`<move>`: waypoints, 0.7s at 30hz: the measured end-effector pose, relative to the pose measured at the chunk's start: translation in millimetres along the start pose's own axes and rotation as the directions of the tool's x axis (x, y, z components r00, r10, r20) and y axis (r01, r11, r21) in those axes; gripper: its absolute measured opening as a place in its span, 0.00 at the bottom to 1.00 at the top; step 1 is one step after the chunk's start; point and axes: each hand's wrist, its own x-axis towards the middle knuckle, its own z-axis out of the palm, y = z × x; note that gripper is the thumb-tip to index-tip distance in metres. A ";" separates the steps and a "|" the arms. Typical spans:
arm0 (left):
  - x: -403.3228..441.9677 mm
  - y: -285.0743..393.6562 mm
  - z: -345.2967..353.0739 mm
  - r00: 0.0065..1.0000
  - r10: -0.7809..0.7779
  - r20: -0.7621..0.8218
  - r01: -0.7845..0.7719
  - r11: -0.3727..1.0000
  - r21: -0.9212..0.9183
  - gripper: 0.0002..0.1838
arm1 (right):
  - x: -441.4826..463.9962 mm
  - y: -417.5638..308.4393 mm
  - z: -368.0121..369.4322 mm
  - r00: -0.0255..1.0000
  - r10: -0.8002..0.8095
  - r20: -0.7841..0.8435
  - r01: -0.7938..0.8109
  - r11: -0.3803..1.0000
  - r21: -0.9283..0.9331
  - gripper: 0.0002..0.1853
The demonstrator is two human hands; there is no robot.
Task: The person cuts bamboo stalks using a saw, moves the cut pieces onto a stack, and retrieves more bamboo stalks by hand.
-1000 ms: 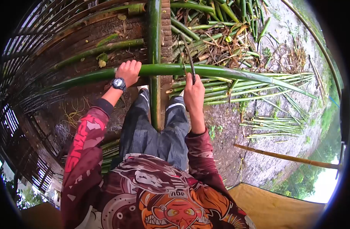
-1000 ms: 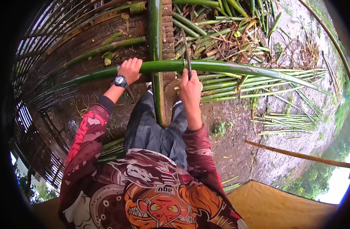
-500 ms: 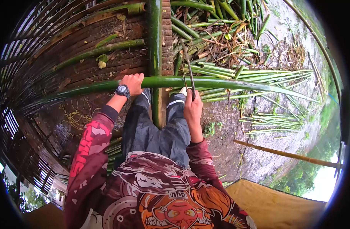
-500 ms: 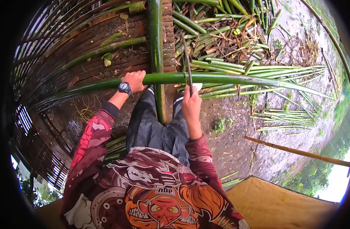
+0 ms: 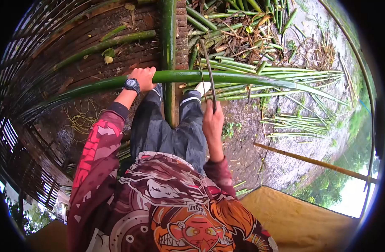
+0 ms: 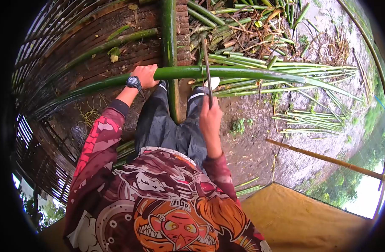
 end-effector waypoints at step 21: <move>5.2 -2.4 -10.8 0.995 -0.003 0.101 0.010 0.998 -0.068 0.25 | 1.5 40.8 34.5 0.997 -0.012 -0.081 0.021 0.994 0.106 0.16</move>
